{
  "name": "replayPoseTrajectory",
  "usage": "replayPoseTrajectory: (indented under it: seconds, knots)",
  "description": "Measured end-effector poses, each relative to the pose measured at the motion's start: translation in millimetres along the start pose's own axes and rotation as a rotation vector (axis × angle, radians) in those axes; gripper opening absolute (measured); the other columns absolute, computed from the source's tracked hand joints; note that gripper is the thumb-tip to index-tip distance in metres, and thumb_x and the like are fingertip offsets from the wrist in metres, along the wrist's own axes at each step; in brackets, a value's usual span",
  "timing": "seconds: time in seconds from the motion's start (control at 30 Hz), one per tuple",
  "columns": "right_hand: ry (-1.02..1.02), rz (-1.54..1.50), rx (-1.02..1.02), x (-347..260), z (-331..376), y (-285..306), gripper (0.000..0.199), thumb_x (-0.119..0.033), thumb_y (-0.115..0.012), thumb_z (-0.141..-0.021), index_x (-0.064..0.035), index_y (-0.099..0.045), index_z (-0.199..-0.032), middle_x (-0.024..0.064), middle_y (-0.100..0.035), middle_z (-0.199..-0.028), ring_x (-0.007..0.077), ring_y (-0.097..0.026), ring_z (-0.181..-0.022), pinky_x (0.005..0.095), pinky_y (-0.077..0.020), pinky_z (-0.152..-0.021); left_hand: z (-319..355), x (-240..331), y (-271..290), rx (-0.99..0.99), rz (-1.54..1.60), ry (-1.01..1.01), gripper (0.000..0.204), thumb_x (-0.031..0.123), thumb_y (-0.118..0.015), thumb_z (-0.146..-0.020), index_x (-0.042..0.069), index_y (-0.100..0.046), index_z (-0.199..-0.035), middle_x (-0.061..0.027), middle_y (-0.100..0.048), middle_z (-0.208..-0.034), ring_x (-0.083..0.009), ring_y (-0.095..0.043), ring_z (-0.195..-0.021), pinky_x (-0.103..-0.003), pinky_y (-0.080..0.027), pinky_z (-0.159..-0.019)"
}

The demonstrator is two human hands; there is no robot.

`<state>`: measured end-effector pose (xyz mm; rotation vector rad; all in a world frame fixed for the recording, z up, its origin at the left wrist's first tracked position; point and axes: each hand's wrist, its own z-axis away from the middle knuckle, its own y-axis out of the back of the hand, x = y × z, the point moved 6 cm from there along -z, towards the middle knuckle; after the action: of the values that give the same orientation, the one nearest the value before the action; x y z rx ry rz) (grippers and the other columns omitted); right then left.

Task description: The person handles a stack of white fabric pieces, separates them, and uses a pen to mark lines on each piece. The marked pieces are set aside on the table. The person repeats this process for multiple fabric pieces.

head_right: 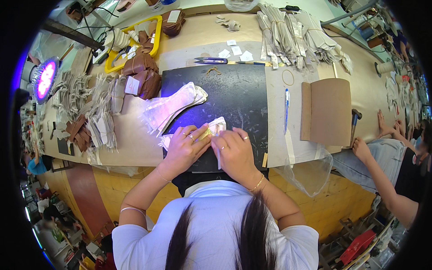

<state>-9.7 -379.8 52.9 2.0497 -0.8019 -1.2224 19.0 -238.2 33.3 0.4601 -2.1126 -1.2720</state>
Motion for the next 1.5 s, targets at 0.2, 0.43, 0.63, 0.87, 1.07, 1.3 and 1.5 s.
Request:
replayPoseTrajectory:
  seconds: [0.2,0.43,0.63,0.87,1.07,1.3,1.5]
  knots:
    - [0.023,-0.166,-0.029,-6,11,11,0.016,-0.008,-0.073,-0.087,-0.0075,-0.067,-0.102,0.0088,-0.068,-0.093,0.0264,-0.066,-0.093,0.0476,-0.0478,-0.097,3,-2,-1,0.023,0.031,-0.027,0.029,0.019,-0.079,-0.080,0.008,-0.073,-0.106,-0.0118,-0.067,-0.125,-0.0280,-0.062,-0.103,-0.040,-0.049,-0.082]
    - [-0.306,-0.475,0.116,41,4,15,0.022,-0.016,-0.048,-0.109,0.0004,-0.062,-0.114,0.0128,-0.061,-0.110,0.0253,-0.067,-0.101,0.0354,-0.0490,-0.096,3,-2,5,0.116,0.115,-0.057,0.029,0.014,-0.080,-0.075,0.008,-0.071,-0.102,-0.0123,-0.066,-0.117,-0.0296,-0.063,-0.102,-0.043,-0.051,-0.084]
    - [-0.332,-0.602,0.053,48,9,-3,0.024,-0.017,-0.046,-0.110,0.0010,-0.060,-0.116,0.0128,-0.055,-0.113,0.0229,-0.066,-0.106,0.0326,-0.0488,-0.096,9,-11,16,0.137,0.319,0.081,0.030,0.008,-0.084,-0.073,0.006,-0.070,-0.100,-0.0137,-0.064,-0.111,-0.0308,-0.065,-0.098,-0.040,-0.055,-0.081]
    - [-0.315,-0.509,0.033,37,4,-4,0.021,-0.015,-0.050,-0.108,-0.0010,-0.064,-0.113,0.0125,-0.064,-0.105,0.0251,-0.060,-0.101,0.0350,-0.0473,-0.094,28,-61,61,0.379,0.964,0.581,0.034,-0.007,-0.078,-0.080,-0.001,-0.065,-0.111,-0.0104,-0.059,-0.123,-0.0159,-0.060,-0.108,-0.029,-0.049,-0.094]
    - [-0.329,-0.536,0.036,38,4,-5,0.021,-0.015,-0.050,-0.108,-0.0008,-0.065,-0.112,0.0122,-0.064,-0.106,0.0248,-0.061,-0.101,0.0342,-0.0475,-0.094,29,-105,123,0.419,0.885,0.606,0.033,-0.008,-0.078,-0.081,-0.001,-0.066,-0.111,-0.0093,-0.060,-0.122,-0.0150,-0.060,-0.107,-0.029,-0.048,-0.095]
    - [-0.302,-0.508,0.021,37,4,-4,0.021,-0.015,-0.051,-0.107,-0.0011,-0.066,-0.113,0.0137,-0.062,-0.106,0.0267,-0.060,-0.100,0.0346,-0.0477,-0.093,-13,-104,110,0.232,0.347,0.428,0.030,0.010,-0.084,-0.079,0.006,-0.071,-0.106,-0.0094,-0.068,-0.111,-0.0244,-0.066,-0.100,-0.035,-0.053,-0.088]
    - [-0.314,-0.483,0.083,39,5,7,0.017,-0.012,-0.055,-0.105,-0.0013,-0.065,-0.113,0.0164,-0.062,-0.107,0.0322,-0.061,-0.099,0.0373,-0.0498,-0.090,-29,-96,53,0.132,0.127,0.343,0.031,0.015,-0.087,-0.079,0.006,-0.076,-0.106,-0.0098,-0.071,-0.113,-0.0260,-0.067,-0.105,-0.036,-0.054,-0.091]
